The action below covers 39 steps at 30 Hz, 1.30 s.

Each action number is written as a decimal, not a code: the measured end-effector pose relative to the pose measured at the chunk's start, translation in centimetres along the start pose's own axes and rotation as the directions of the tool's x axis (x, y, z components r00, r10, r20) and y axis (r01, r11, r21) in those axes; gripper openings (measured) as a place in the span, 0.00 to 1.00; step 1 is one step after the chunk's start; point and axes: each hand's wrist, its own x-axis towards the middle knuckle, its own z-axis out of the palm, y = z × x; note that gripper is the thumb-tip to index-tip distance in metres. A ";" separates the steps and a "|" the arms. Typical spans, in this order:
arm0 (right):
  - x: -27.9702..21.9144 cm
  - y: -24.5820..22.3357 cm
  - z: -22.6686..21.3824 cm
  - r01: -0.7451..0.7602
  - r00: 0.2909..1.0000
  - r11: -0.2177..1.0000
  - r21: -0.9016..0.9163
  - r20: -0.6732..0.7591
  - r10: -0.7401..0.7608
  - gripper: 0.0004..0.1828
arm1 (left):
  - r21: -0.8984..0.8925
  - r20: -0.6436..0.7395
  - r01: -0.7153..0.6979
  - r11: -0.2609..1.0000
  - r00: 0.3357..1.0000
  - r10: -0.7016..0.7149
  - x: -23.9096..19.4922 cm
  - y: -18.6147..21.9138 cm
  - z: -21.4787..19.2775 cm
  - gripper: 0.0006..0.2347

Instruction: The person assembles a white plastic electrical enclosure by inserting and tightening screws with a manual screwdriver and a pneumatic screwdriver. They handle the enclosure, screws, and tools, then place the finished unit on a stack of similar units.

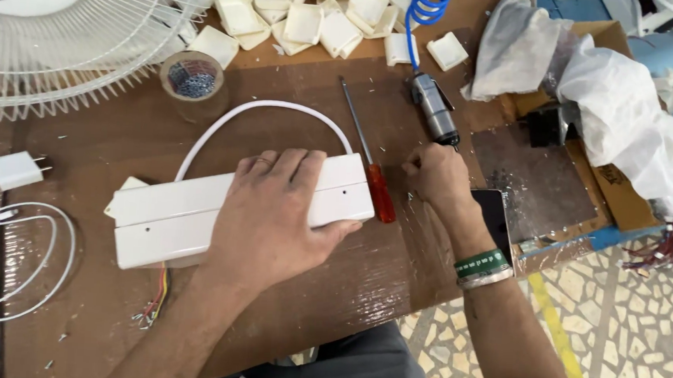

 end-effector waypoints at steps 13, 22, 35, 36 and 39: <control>-6.9 -9.1 -11.2 0.105 0.967 0.486 0.867 0.024 -0.252 0.07 | -0.007 -0.028 -0.022 1.000 0.999 0.022 0.2 -0.2 0.0 0.30; -8.0 -10.9 -10.0 0.319 0.902 0.640 0.699 -0.017 -0.430 0.08 | -0.027 0.069 0.014 1.000 0.998 -0.012 0.3 -0.9 1.0 0.36; -8.4 -12.0 -11.1 0.331 0.919 0.741 0.584 -0.021 -0.394 0.08 | -0.033 0.060 0.014 0.999 0.998 -0.012 0.3 -1.2 1.4 0.35; -8.6 -12.4 -11.5 0.332 0.919 0.741 0.584 -0.021 -0.394 0.08 | -0.032 0.060 0.014 0.999 0.998 -0.013 0.3 -1.1 1.4 0.35; -9.1 -13.3 -12.4 0.541 0.837 0.789 0.293 -0.098 -0.538 0.09 | -0.038 0.057 0.016 0.999 0.998 -0.014 0.3 -1.0 1.3 0.35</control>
